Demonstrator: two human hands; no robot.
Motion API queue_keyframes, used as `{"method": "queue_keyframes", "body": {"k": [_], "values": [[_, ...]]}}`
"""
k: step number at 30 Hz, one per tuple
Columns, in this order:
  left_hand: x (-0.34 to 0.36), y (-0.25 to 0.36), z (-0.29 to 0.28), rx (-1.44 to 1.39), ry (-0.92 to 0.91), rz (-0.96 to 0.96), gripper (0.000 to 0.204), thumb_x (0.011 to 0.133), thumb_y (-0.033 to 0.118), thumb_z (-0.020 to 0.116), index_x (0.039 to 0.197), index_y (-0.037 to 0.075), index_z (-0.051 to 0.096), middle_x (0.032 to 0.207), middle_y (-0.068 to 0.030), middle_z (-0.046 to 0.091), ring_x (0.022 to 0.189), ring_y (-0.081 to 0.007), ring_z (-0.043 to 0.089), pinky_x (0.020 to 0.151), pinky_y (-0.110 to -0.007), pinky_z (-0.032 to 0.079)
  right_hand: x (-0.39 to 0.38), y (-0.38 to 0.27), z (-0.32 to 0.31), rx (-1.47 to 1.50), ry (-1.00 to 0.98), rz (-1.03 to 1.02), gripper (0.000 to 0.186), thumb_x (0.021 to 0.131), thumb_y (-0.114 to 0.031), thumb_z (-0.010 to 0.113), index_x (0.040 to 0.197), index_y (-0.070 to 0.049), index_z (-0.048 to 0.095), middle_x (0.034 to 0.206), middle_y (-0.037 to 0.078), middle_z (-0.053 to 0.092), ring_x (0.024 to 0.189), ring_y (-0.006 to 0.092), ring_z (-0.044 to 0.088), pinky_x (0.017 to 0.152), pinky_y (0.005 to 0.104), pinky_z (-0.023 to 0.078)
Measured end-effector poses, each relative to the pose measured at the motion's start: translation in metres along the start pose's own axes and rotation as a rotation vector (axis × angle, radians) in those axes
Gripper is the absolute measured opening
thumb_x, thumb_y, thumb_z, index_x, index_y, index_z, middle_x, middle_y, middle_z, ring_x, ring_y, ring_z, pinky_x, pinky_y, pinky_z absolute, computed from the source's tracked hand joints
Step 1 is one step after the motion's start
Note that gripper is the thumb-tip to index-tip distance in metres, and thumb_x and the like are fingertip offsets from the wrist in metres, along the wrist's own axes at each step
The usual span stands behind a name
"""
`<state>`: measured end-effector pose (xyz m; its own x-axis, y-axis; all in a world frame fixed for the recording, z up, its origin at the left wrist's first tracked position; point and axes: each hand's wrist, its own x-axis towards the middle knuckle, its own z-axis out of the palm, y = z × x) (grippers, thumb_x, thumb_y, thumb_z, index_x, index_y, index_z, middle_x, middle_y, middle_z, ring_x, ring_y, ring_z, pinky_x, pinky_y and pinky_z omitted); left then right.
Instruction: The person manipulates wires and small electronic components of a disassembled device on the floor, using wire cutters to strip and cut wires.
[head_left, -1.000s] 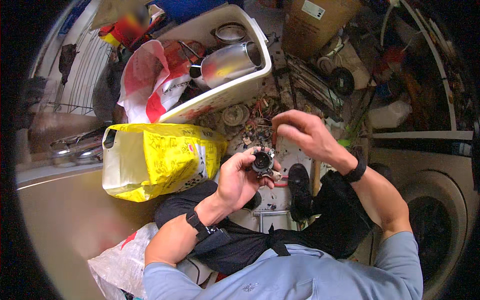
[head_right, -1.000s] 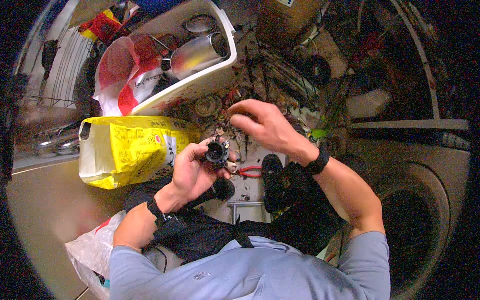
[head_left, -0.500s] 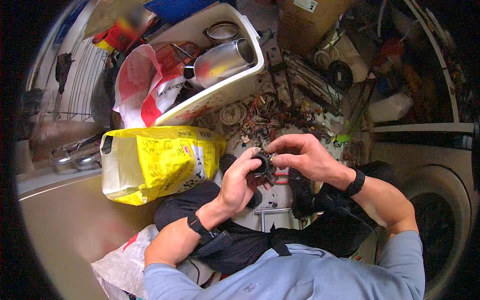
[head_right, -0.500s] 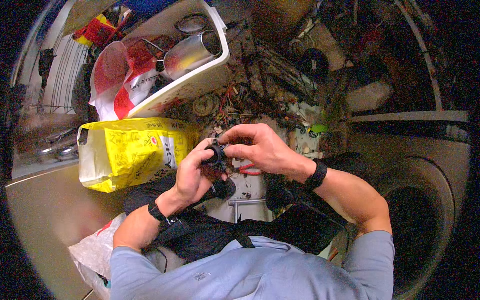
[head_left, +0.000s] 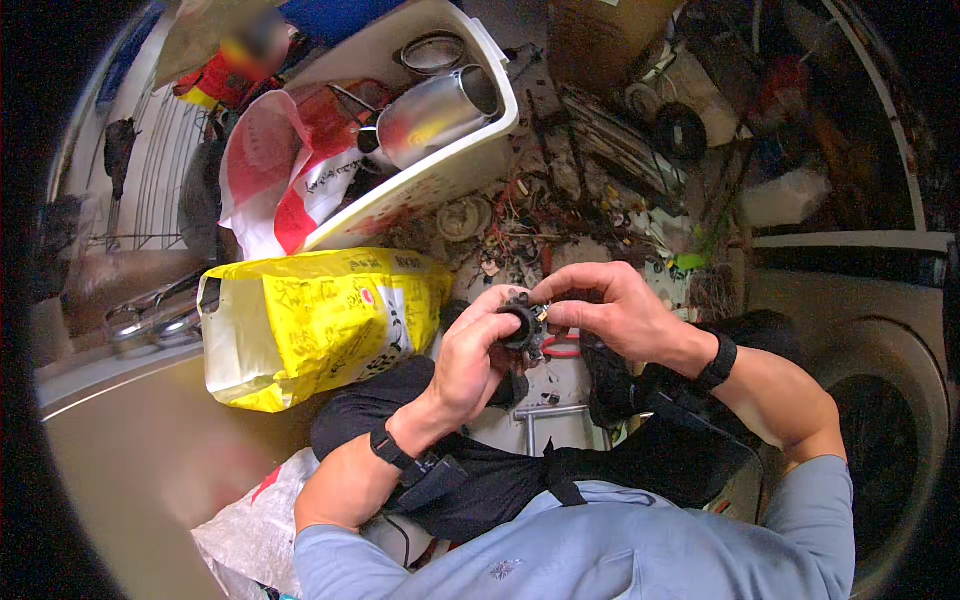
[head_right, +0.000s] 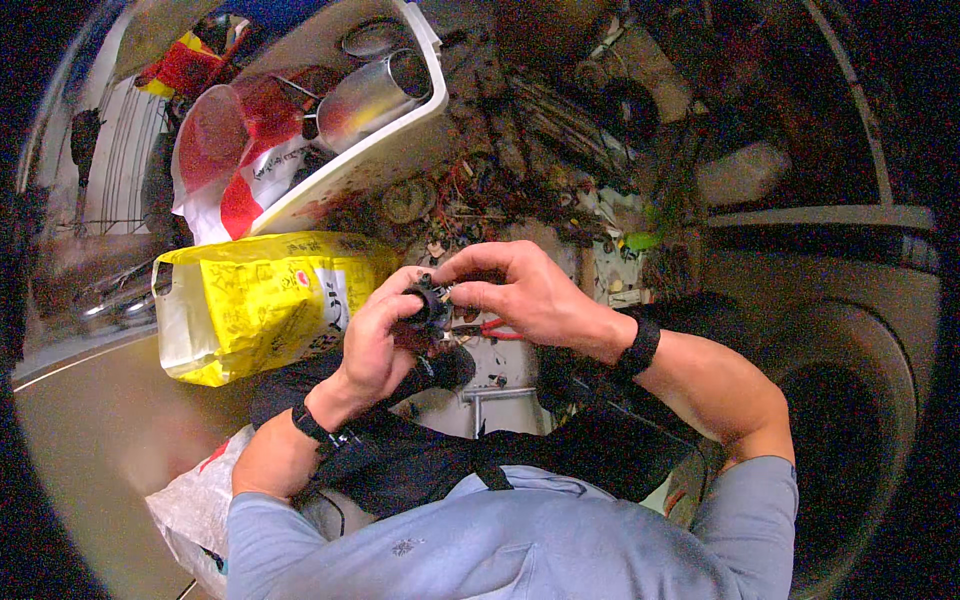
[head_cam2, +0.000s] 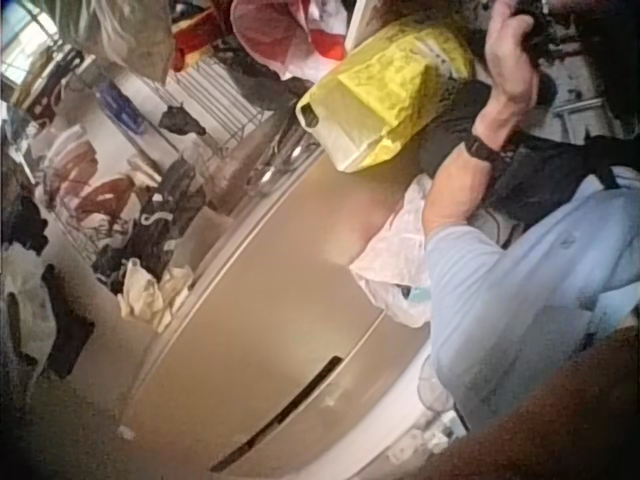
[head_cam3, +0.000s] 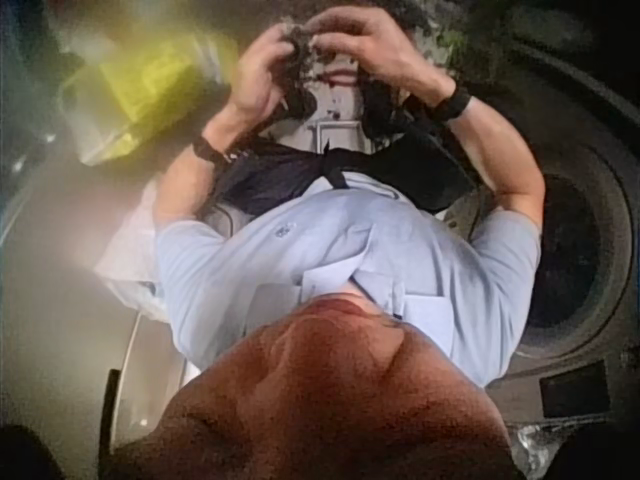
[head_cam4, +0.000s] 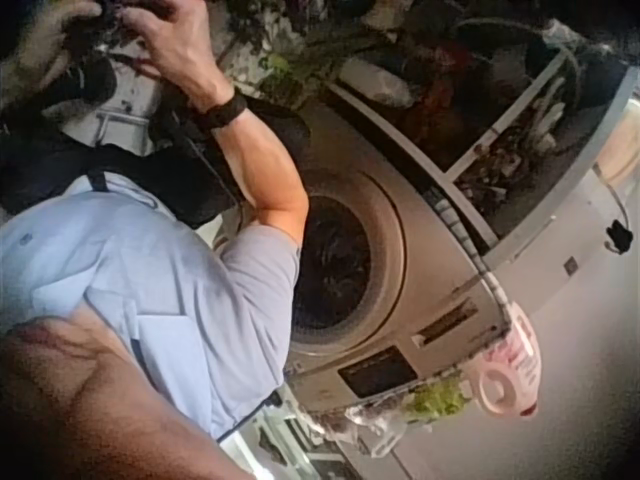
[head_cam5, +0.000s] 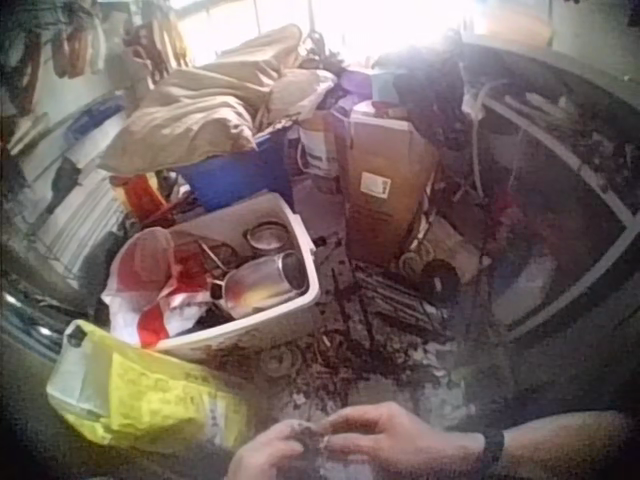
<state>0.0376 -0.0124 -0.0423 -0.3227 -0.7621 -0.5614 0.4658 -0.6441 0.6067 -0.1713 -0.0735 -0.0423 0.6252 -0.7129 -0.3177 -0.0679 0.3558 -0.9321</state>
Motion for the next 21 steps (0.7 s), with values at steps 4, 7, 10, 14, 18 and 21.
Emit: {"method": "queue_keyframes", "body": {"k": [4, 7, 10, 14, 18, 21], "values": [[-0.0015, 0.0033, 0.0029, 0.028, 0.005, 0.012, 0.032, 0.092, 0.013, 0.049, 0.122, 0.004, 0.054, 0.101, -0.0056, 0.062, 0.087, -0.0149, 0.061, 0.071, -0.030, 0.053, -0.0005, -0.0014, 0.0000, 0.028, -0.004, 0.083, 0.021, 0.093, -0.009, 0.066, 0.112, -0.002, 0.071, 0.095, 0.000, 0.069, 0.080, 0.0070, 0.059, 0.065, 0.0255, 0.052], [-0.0025, 0.0058, 0.0039, 0.042, -0.007, 0.031, 0.032, 0.092, 0.012, 0.050, 0.122, 0.004, 0.055, 0.103, -0.0061, 0.062, 0.088, -0.0148, 0.061, 0.071, -0.030, 0.053, -0.0004, -0.0008, 0.0000, 0.015, -0.001, 0.010, 0.022, 0.093, -0.010, 0.066, 0.113, -0.002, 0.071, 0.094, 0.000, 0.069, 0.079, 0.0071, 0.059, 0.065, 0.0255, 0.052], [-0.0029, 0.0049, 0.0041, 0.056, -0.012, 0.062, 0.031, 0.092, 0.011, 0.050, 0.122, 0.004, 0.055, 0.103, -0.0064, 0.063, 0.088, -0.0149, 0.062, 0.071, -0.030, 0.053, 0.0023, 0.0066, 0.0006, 0.000, 0.015, -0.122, 0.023, 0.093, -0.011, 0.067, 0.114, -0.002, 0.069, 0.094, 0.001, 0.069, 0.081, 0.0072, 0.060, 0.066, 0.0258, 0.053], [-0.0028, 0.0027, 0.0021, 0.050, -0.004, 0.096, 0.028, 0.095, 0.011, 0.052, 0.122, 0.004, 0.056, 0.104, -0.0060, 0.064, 0.089, -0.0150, 0.063, 0.071, -0.030, 0.054, -0.0040, 0.0004, 0.0071, 0.087, 0.120, 0.018, 0.021, 0.093, -0.013, 0.067, 0.111, -0.001, 0.068, 0.087, 0.003, 0.067, 0.075, 0.0072, 0.060, 0.061, 0.0250, 0.051], [-0.0006, 0.0009, 0.0021, 0.103, 0.025, 0.108, 0.027, 0.097, 0.012, 0.054, 0.122, 0.004, 0.056, 0.104, -0.0057, 0.064, 0.089, -0.0144, 0.063, 0.071, -0.029, 0.055, -0.0070, -0.0003, 0.0086, 0.032, 0.119, 0.147, 0.020, 0.094, -0.019, 0.067, 0.103, -0.001, 0.066, 0.077, 0.001, 0.062, 0.063, 0.0070, 0.056, 0.054, 0.0238, 0.047], [-0.0011, 0.0020, 0.0033, 0.225, 0.051, 0.106, 0.030, 0.097, 0.014, 0.055, 0.125, 0.003, 0.055, 0.105, -0.0059, 0.063, 0.088, -0.0144, 0.064, 0.072, -0.029, 0.056, -0.0046, 0.0023, 0.0050, 0.008, 0.103, 0.186, 0.022, 0.095, -0.022, 0.066, 0.100, -0.001, 0.066, 0.076, 0.001, 0.061, 0.061, 0.0075, 0.056, 0.052, 0.0240, 0.047]]}}
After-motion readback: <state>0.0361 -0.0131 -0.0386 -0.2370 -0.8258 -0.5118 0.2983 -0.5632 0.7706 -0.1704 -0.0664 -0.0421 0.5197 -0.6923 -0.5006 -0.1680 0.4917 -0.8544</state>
